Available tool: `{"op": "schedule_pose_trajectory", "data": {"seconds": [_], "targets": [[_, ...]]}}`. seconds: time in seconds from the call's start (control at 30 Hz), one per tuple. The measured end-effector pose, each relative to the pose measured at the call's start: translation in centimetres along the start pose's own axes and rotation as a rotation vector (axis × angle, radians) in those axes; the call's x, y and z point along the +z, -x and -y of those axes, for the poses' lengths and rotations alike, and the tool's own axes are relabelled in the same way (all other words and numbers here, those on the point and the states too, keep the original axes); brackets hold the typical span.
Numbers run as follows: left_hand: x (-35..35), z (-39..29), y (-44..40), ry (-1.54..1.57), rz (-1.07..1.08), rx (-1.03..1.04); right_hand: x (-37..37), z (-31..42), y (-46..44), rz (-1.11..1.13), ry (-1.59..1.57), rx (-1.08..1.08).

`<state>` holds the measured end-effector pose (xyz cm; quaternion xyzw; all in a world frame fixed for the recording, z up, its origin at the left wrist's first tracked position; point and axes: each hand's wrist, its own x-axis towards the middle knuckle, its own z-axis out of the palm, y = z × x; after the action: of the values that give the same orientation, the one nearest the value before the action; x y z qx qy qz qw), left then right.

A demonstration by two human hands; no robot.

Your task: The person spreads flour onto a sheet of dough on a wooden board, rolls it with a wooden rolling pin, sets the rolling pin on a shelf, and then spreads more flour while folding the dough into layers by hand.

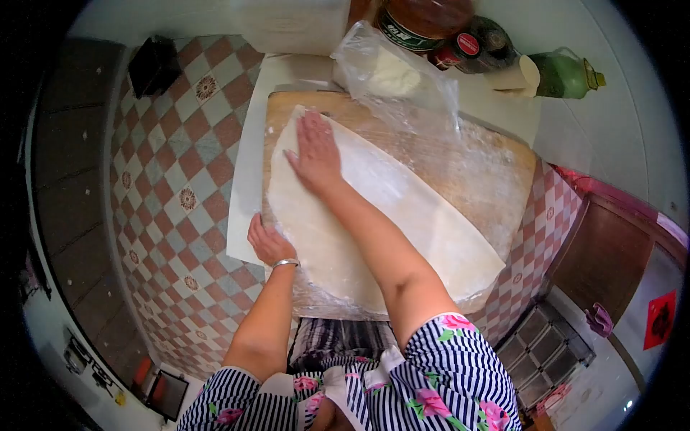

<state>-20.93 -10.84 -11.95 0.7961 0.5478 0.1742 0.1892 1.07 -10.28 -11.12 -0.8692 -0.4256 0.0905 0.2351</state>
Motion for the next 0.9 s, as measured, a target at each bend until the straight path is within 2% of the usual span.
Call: {"op": "schedule_pose_trajectory", "data": {"seconds": [0.13,0.27,0.37,0.43,0.53,0.67,0.73,0.83,0.9], "targets": [[-0.2,-0.2,-0.2,0.010,0.024,-0.023,1.4,0.8,-2.6,-0.076,0.007,-0.078],[-0.3,-0.2,-0.2,0.021,0.025,-0.005,-0.3,-0.5,0.5,-0.035,-0.035,0.170],[-0.2,0.0,-0.2,-0.002,0.048,-0.020,-3.1,-2.8,7.7,-0.015,0.044,0.408],[-0.2,-0.2,-0.2,-0.006,0.041,-0.033,-4.1,-3.8,12.4,0.004,0.150,0.480],[-0.1,-0.3,0.1,-0.010,0.034,-0.031,-3.2,-2.2,14.0,0.029,0.195,0.534],[-0.1,-0.7,0.1,-0.009,0.026,-0.036,-1.0,1.1,6.4,-0.001,-0.011,0.332],[-0.1,-0.4,0.3,-0.012,0.025,-0.017,0.5,1.6,2.5,-0.066,-0.003,0.218],[0.2,0.2,0.3,-0.041,0.017,0.003,0.4,0.7,1.8,-0.119,0.029,0.233],[0.4,0.1,0.3,-0.043,0.017,0.004,-1.7,-0.8,4.7,-0.015,0.042,0.387]]}}
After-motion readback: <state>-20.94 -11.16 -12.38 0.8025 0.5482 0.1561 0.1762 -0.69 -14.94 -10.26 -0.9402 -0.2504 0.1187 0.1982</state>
